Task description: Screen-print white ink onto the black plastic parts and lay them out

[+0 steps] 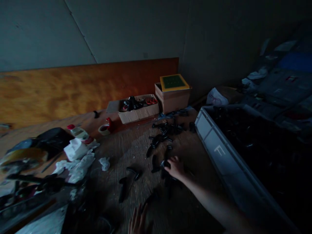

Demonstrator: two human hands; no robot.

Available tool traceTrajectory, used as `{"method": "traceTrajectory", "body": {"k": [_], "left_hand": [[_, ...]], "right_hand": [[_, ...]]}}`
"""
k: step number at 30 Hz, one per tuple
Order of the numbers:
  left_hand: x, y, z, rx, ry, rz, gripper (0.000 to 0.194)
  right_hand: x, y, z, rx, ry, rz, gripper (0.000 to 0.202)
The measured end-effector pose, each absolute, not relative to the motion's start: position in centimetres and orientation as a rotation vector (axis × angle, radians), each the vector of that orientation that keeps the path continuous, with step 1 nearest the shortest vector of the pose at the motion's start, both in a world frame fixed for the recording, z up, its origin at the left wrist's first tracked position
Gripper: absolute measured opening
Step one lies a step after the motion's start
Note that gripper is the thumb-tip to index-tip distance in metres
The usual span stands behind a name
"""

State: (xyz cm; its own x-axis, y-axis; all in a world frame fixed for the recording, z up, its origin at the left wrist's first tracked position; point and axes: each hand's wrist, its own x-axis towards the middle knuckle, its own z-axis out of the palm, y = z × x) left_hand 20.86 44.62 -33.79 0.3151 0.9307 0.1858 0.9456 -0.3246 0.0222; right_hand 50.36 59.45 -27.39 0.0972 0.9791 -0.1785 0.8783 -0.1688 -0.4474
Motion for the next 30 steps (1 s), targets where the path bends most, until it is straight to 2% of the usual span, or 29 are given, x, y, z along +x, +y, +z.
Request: {"method": "traceTrajectory", "body": {"k": [3, 6, 10, 12, 19, 24, 30], "left_hand": [[24.2, 47.2, -33.5, -2.542, -1.756, -0.469, 0.05], [27.4, 50.5, -32.0, -2.562, -1.781, -0.601, 0.054], [31.2, 57.9, -28.5, -2.602, -1.724, -0.648, 0.048], [33.2, 63.4, -26.6, -2.612, -1.689, -0.651, 0.047], [42.6, 87.5, -22.6, -2.824, -1.492, -0.504, 0.051], [50.5, 100.1, -24.7, -3.009, -1.439, -0.264, 0.071], [57.0, 106.4, -29.3, -3.133, -1.402, -0.064, 0.087]], "right_hand": [[46.8, 60.2, -26.5, -1.572, -2.13, 0.901, 0.04], [49.2, 64.8, -24.1, -1.423, -2.046, 0.981, 0.032], [59.7, 76.5, -20.9, -1.799, -1.853, 0.579, 0.028], [65.6, 82.5, -20.4, -1.899, -1.772, 0.459, 0.039], [77.6, 96.7, -24.9, -2.357, -1.727, 0.309, 0.067], [81.0, 101.4, -28.2, -2.425, -1.809, 0.397, 0.079], [80.8, 101.2, -29.2, -2.486, -1.752, 0.234, 0.055]]}}
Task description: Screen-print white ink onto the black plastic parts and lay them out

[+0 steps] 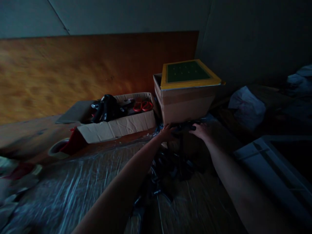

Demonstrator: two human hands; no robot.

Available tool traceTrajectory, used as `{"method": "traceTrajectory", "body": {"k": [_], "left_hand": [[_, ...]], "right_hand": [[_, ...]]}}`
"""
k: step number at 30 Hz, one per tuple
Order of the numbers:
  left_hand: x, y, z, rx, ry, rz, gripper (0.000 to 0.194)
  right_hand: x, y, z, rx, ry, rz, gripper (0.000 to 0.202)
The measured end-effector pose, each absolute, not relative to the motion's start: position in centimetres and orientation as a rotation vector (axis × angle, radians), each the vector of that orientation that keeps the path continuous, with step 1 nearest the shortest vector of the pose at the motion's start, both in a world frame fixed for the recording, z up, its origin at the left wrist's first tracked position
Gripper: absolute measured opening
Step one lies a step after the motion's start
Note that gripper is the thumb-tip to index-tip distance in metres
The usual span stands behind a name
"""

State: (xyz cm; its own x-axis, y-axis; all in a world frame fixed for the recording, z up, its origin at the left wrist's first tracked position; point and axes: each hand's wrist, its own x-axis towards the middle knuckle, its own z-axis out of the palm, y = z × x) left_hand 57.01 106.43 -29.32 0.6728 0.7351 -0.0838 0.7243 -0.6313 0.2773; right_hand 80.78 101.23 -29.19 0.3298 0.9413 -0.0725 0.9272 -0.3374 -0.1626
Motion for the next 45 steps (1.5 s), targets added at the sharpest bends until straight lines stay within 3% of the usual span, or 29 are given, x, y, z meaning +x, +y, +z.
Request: {"method": "traceTrajectory", "body": {"k": [2, 6, 12, 16, 20, 25, 27, 30, 33, 36, 40, 45], "left_hand": [[58.0, 106.8, -30.1, 2.582, 1.221, 0.015, 0.083], [57.9, 106.2, -29.9, 2.588, 1.378, 0.107, 0.056], [54.8, 103.1, -29.0, 2.72, 1.23, 0.18, 0.034], [51.6, 98.7, -29.0, 2.686, 0.985, 0.144, 0.031], [45.3, 93.5, -28.3, 2.585, 1.032, 0.097, 0.03], [34.1, 87.5, -26.2, 2.469, 1.17, -0.195, 0.031], [30.1, 85.0, -25.0, 2.417, 1.262, -0.295, 0.032], [26.7, 80.3, -22.9, 2.355, 1.576, -0.235, 0.034], [27.6, 73.4, -21.5, 2.381, 1.83, 0.093, 0.041], [31.9, 64.8, -21.9, 2.53, 1.536, 0.21, 0.047], [37.0, 55.4, -25.0, 2.694, 0.964, 0.042, 0.057], [35.2, 53.8, -28.3, 2.663, 1.128, 0.01, 0.041]], "right_hand": [[79.9, 99.4, -29.3, -2.521, -1.712, 0.2, 0.05], [78.3, 93.4, -29.6, -2.553, -1.691, 0.263, 0.051], [75.2, 86.7, -29.0, -2.604, -1.529, 0.223, 0.048], [71.1, 85.3, -29.1, -2.517, -1.563, 0.232, 0.042], [64.5, 82.3, -29.8, -2.341, -1.668, 0.324, 0.041], [56.7, 77.6, -28.2, -1.842, -1.91, 0.81, 0.055], [57.1, 76.2, -27.1, -1.474, -1.994, 0.964, 0.046], [62.6, 75.0, -26.8, -1.436, -1.87, 0.696, 0.036], [69.2, 74.9, -29.0, -1.809, -1.592, 0.323, 0.045], [69.7, 74.4, -31.8, -1.985, -1.554, 0.283, 0.054], [59.2, 72.5, -32.8, -1.779, -1.744, 0.365, 0.056], [45.3, 70.7, -31.3, -1.685, -1.957, 0.339, 0.052]]}}
